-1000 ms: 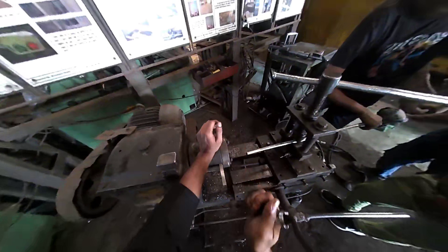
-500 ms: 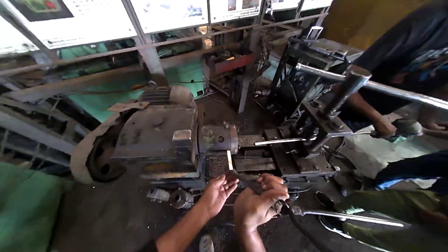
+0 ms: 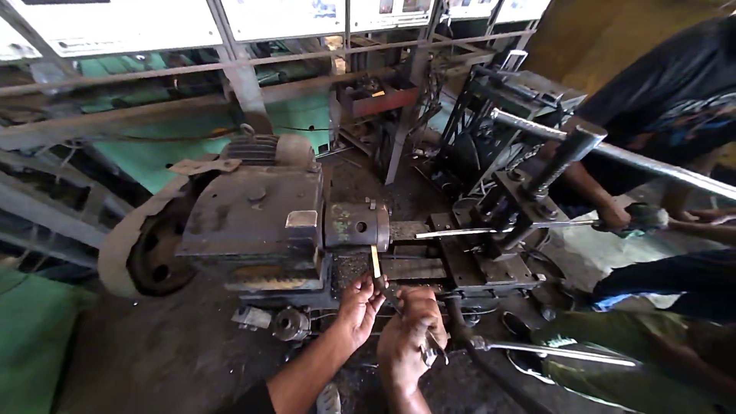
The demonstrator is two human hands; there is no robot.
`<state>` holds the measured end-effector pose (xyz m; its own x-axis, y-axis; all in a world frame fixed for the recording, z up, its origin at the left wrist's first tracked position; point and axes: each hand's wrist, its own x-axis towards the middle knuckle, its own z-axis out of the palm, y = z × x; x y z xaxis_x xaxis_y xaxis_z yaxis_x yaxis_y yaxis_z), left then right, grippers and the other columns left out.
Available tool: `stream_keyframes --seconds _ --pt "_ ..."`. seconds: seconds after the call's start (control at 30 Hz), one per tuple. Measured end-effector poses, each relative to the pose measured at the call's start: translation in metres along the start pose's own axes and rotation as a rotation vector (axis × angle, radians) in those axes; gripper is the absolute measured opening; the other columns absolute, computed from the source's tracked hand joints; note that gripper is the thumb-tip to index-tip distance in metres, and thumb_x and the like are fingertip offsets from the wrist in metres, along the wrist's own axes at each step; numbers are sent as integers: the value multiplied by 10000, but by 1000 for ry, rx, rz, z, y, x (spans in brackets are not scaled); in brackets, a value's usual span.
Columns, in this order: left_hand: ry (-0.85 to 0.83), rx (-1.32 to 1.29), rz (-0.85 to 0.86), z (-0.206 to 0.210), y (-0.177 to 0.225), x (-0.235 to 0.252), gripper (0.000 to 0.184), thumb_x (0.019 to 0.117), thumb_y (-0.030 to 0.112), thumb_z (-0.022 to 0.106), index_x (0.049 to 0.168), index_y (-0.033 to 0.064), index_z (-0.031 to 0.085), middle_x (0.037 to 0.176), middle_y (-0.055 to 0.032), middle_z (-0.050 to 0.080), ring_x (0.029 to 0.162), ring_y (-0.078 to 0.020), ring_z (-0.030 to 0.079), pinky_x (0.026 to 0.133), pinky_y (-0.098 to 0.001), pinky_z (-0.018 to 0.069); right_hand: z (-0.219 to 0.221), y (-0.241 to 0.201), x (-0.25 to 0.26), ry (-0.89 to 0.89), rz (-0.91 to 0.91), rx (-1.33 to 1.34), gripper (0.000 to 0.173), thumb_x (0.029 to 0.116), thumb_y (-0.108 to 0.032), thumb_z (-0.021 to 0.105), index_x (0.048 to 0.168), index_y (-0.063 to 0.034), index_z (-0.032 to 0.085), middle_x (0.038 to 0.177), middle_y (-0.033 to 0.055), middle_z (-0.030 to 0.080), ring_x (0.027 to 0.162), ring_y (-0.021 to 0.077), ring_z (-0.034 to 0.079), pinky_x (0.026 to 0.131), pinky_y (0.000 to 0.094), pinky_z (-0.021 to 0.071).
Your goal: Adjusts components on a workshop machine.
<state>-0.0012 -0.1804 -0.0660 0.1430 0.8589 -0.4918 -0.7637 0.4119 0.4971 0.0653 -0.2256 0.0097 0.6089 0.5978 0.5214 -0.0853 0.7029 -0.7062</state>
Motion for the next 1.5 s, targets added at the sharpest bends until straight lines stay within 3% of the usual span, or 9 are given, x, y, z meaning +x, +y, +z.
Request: stream_keyframes --seconds 0.33,0.5,0.6,0.7,0.8,0.9,1.2,1.43,1.5 --pt "100 -30 -53 12 9 5 222 1053 106 545 1228 -28 575 984 -173 711 818 -245 729 768 -375 633 19 1 62 -235 196 -77 398 1054 -332 556 713 -141 626 626 -19 568 553 99 577 545 271 538" --pt "158 150 -172 23 28 23 363 1050 312 572 1249 13 623 1016 -131 718 850 -219 715 780 -359 613 54 35 108 -348 397 -342 554 1035 -606 468 747 -158 621 581 6 491 435 121 417 402 287 370" --pt "70 280 -201 17 39 32 471 1063 411 522 1385 72 579 1221 -114 724 1066 -259 720 936 -425 585 82 69 150 -311 384 -546 574 1040 -583 476 754 -129 681 613 10 569 514 152 510 496 376 447" --pt "42 276 -170 8 41 25 449 1084 357 494 1380 26 558 1185 -163 724 1011 -282 734 903 -433 604 104 92 173 -273 393 -871 629 1005 -670 442 770 -144 693 653 45 613 623 227 609 598 505 492" --pt "69 375 -143 1 43 18 369 1091 304 489 1290 17 607 1087 -150 739 914 -253 738 819 -398 613 112 77 161 -218 329 -1045 701 1012 -721 313 763 -140 617 650 93 580 619 279 614 528 495 474" --pt "-50 430 -164 -11 41 14 361 1097 304 467 1270 37 637 1111 -140 739 926 -248 732 834 -398 604 113 91 171 -225 343 -1122 576 1015 -632 426 815 -178 719 711 61 665 685 262 657 595 528 492" --pt "-218 479 -81 -3 41 16 322 1106 192 433 1286 -27 585 1077 -190 733 901 -263 730 827 -388 603 117 116 191 -260 470 -1058 505 992 -583 520 816 -167 744 697 67 650 671 262 634 610 552 484" --pt "-263 433 -53 5 50 20 314 1096 159 443 1246 -69 598 1022 -215 721 913 -272 721 870 -406 595 127 132 214 -291 690 -989 491 938 -610 592 1032 -156 754 849 82 703 823 279 679 729 572 535" --pt "-257 414 -42 11 54 19 298 1093 152 453 1227 -70 600 1002 -214 724 912 -267 722 886 -404 591 129 141 224 -344 733 -989 491 924 -605 611 1007 -145 758 856 78 714 846 284 681 746 583 530"
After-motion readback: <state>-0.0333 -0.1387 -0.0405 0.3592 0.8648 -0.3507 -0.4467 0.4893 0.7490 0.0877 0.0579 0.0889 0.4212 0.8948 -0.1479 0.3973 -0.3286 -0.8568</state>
